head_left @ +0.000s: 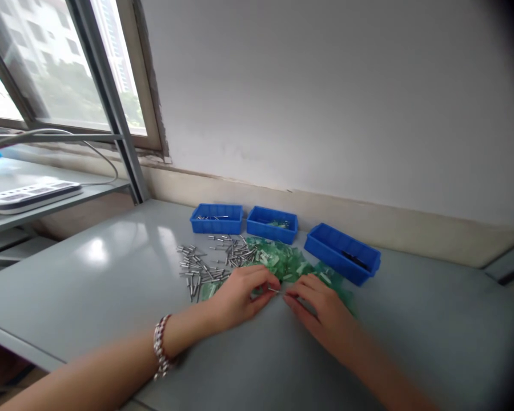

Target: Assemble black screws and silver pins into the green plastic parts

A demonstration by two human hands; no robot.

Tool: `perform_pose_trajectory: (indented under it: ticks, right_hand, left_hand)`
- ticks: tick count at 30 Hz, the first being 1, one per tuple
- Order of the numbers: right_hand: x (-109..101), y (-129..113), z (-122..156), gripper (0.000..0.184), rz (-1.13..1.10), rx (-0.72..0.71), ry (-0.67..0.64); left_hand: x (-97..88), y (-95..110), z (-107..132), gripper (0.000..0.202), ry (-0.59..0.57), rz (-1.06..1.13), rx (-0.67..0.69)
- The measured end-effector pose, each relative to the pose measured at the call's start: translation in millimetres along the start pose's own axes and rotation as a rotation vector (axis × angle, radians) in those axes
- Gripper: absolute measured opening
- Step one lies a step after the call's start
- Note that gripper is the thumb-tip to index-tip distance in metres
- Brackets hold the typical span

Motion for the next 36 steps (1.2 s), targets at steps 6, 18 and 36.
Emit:
perform_pose_trajectory:
  ticks: [6, 18, 36]
  right_hand:
    - [2.8, 0.9, -0.3, 0.017, -0.047, 0.007, -0.024]
    - [4.9, 2.2, 0.1, 0.017, -0.006, 0.015, -0.008]
    - [9.7, 3.2, 0.6, 0.013, -0.04, 0.047, 0.051]
  left_hand:
    - [-4.0, -5.1, 3.3, 0.017, -0.095, -0.037, -0.049]
    - [-5.5, -2.6, 2.0, 0.014, -0.155, -0.17, -0.056]
    - [-0.6, -4.1, 4.5, 0.013, -0.141, -0.103, -0.037]
Point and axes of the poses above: each hand's wrist, its own z-axis away from the middle knuckle, its own x-axis out of the palm, y = z × x, the point moved 2 cm from there along -z, towards the middle knuckle, and after that the axes turned 2 degrees about x, right-handed, at the moved point
